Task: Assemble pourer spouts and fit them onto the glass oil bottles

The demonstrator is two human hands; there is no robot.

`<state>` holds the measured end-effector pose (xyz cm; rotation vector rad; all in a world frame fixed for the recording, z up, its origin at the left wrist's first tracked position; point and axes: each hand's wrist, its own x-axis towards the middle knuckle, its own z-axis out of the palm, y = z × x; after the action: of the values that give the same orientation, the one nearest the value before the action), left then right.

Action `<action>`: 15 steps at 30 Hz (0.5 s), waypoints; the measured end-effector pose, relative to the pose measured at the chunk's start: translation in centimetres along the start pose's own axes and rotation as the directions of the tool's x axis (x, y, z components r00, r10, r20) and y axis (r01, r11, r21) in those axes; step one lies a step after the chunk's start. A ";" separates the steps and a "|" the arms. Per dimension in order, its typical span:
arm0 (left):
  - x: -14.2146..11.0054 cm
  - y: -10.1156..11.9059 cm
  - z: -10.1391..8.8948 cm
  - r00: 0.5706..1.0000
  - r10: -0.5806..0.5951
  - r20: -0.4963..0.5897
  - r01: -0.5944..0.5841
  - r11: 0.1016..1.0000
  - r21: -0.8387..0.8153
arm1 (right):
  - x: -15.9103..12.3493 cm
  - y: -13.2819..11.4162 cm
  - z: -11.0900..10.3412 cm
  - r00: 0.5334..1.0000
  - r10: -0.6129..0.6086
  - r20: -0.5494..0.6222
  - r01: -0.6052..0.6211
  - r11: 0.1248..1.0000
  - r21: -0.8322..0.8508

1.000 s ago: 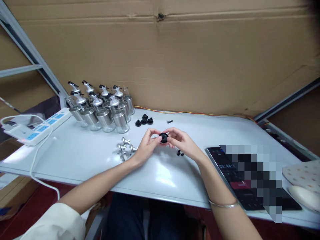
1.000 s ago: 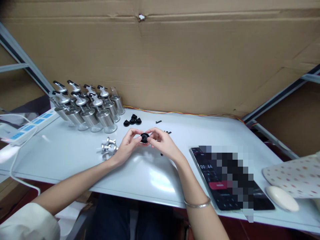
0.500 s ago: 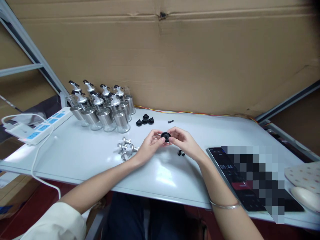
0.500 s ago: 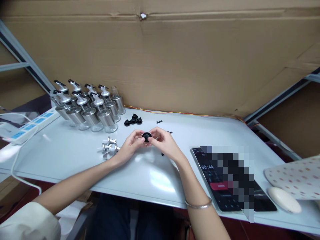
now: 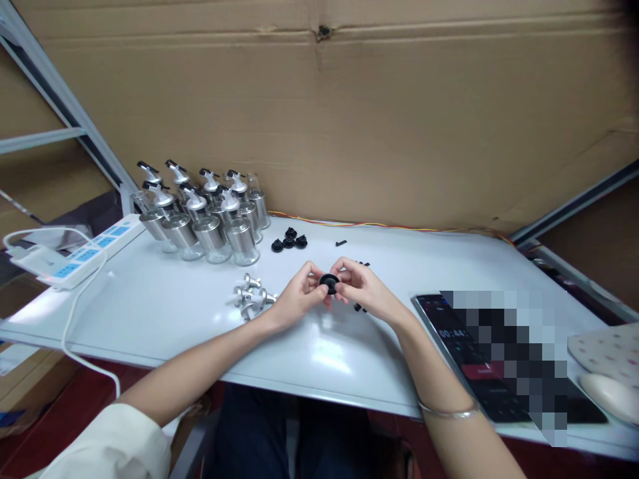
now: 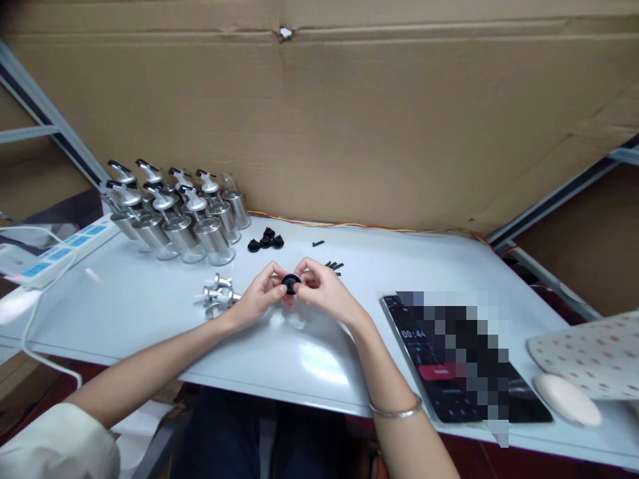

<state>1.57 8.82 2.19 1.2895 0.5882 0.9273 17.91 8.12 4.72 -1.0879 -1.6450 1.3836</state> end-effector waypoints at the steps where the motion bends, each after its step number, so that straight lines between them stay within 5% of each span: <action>1: 0.0 0.1 0.0 1.000 0.000 -0.001 0.000 1.000 0.005 | 0.0 0.0 0.0 1.000 -0.003 0.002 0.002 1.000 0.004; 15: -0.2 -0.4 -0.1 1.000 0.003 0.011 -0.003 0.999 0.046 | 0.0 0.2 0.1 1.000 0.023 -0.006 -0.023 1.000 -0.013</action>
<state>1.44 8.73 1.79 1.3366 0.6024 0.9127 17.83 8.12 4.51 -1.1206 -1.6446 1.3849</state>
